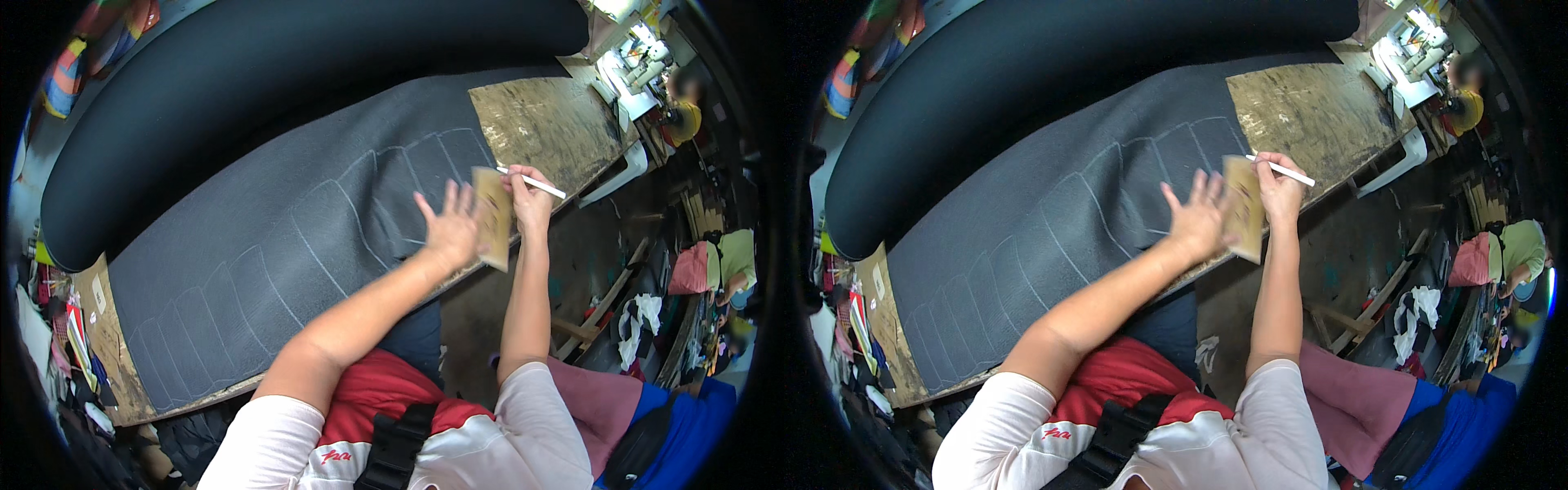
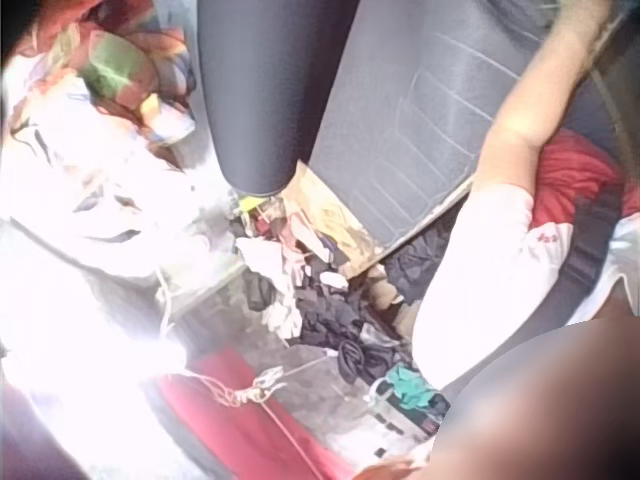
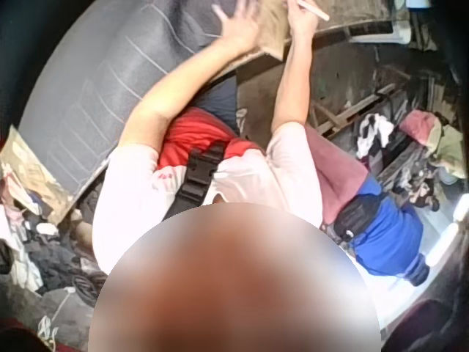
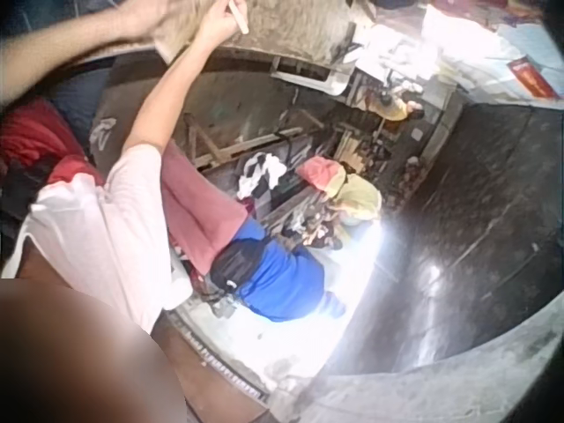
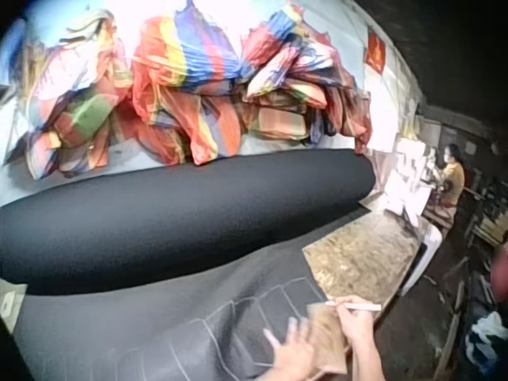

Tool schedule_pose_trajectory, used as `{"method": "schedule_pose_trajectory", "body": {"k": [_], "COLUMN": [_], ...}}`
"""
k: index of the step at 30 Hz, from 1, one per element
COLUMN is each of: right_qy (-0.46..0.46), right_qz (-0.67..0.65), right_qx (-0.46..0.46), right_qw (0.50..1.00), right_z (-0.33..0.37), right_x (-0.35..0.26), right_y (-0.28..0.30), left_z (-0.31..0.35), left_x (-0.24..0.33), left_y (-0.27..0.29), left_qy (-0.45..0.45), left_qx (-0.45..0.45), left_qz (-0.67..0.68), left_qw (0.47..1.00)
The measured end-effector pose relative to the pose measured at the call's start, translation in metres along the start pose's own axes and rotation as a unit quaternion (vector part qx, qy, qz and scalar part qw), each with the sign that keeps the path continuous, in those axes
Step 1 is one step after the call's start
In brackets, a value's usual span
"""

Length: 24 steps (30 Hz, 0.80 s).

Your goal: The person uses a white chalk-like marker to write on small paper tags and then traces outlines onto a large black fabric roll. They repeatedly place tags on the fabric, write on them, and draw lines on the fabric surface.

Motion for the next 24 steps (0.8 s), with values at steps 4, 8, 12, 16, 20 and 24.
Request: {"method": "schedule_pose_trajectory", "body": {"k": [4,8,12,16,20,24], "right_qy": [0.001,0.099,0.164,0.091,0.136,0.153], "right_qz": [0.033,0.185,0.239,0.123,0.176,0.210], "right_qx": [-0.049,-0.058,-0.056,-0.040,0.014,0.039], "right_qw": [0.998,0.976,0.956,0.987,0.975,0.965], "right_z": [-0.022,-0.039,-0.043,-0.044,-0.037,-0.033], "right_x": [0.022,0.034,0.042,0.054,0.046,0.045], "right_y": [-0.006,-0.011,-0.010,-0.001,0.002,0.002], "left_z": [0.035,0.043,0.038,0.039,0.040,0.041], "left_x": [0.053,0.057,0.055,0.054,0.054,0.053], "left_y": [-0.034,-0.041,-0.044,-0.049,-0.048,-0.042], "left_qy": [-0.135,-0.139,-0.113,-0.112,-0.121,-0.129], "left_qx": [-0.074,-0.070,-0.042,-0.018,-0.019,-0.047], "left_qz": [-0.025,-0.097,-0.063,-0.077,-0.103,-0.095], "left_qw": [0.988,0.983,0.991,0.991,0.987,0.986]}}
Point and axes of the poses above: each hand's wrist, its own z-axis away from the middle knuckle, its own y-axis out of the back of the hand, x = y × z, the point moved 7 cm from there along -z, towards the middle knuckle, and after that the axes turned 2 degrees about -x, right-handed, at the moved point
